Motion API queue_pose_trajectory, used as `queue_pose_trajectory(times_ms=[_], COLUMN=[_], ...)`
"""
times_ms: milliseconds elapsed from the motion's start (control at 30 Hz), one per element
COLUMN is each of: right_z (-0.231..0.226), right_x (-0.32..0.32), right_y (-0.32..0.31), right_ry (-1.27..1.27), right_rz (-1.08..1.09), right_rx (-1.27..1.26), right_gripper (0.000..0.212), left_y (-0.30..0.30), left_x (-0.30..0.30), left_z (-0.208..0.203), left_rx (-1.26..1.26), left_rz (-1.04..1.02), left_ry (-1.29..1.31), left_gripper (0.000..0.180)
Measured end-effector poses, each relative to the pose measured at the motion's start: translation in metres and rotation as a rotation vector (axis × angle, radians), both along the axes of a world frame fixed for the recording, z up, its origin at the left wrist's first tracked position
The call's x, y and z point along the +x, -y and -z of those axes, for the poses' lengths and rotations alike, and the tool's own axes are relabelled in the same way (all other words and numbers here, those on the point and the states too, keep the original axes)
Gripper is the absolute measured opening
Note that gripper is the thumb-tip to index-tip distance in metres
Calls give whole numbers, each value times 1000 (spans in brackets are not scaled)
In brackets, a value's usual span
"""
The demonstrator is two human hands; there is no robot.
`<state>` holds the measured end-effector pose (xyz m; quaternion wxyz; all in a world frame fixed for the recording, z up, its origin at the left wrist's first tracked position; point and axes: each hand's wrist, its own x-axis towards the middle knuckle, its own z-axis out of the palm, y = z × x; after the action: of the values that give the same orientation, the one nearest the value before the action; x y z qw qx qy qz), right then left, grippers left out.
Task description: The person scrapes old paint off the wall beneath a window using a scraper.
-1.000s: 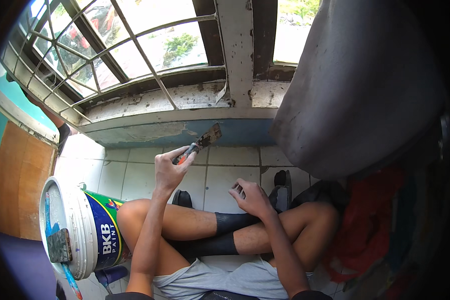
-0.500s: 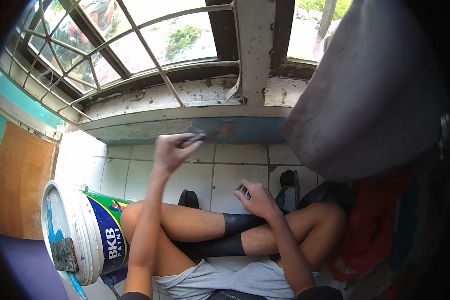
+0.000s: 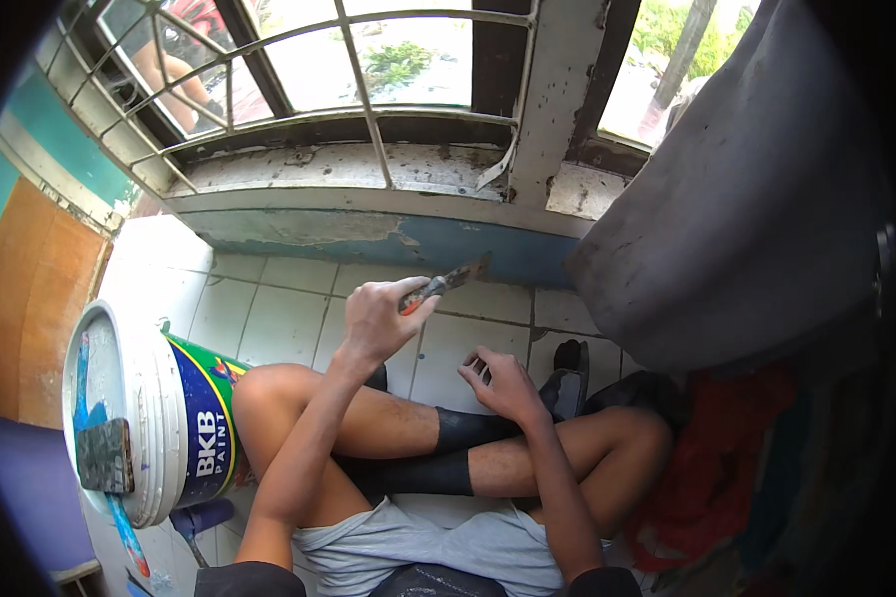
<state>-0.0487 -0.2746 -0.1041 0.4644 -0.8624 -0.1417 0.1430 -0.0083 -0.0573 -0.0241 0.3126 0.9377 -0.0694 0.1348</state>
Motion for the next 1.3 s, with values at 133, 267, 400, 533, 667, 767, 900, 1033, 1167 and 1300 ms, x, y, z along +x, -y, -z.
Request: queue_pose_trajectory(times_ms=[133,267,400,533,667,767,900,1033,1167,1300], right_z=[7,3,2,9,8,-2,11,14,6,16], right_x=[-5,-9,-4,-8,-11,-10,-9,-14,-12,-12], right_y=[9,2,5,11,14,3,7,15,5,13], right_ry=[47,51,10,8,65,6,41,105,30,87], right_rz=[14,3,-26,-3,14,-1,-27,-5,-16,-40], right_rx=[-24,-10,-59,-65,-55,-45,-84,-64,-81,-91], right_gripper=[21,22,26,26,25,25,25,25,24,23], left_y=[-20,-16,-23,-28,-35,-42,-37,-45,-47,-44], left_x=[-18,-1,8,-9,-11,7,9,-15,7,5], left_z=[-15,-8,-7,-16,-23,-23,-11,-30,-19,-17], left_rx=[-8,50,-128,-100,-98,-72,-83,-89,-48,-73], left_rz=[-15,-105,-74,-58,-97,-106,-89,-59,-130,-102], left_ry=[67,164,75,114,54,91,111,-9,87,33], left_gripper=[28,28,30,28,28,28,26,27,29,28])
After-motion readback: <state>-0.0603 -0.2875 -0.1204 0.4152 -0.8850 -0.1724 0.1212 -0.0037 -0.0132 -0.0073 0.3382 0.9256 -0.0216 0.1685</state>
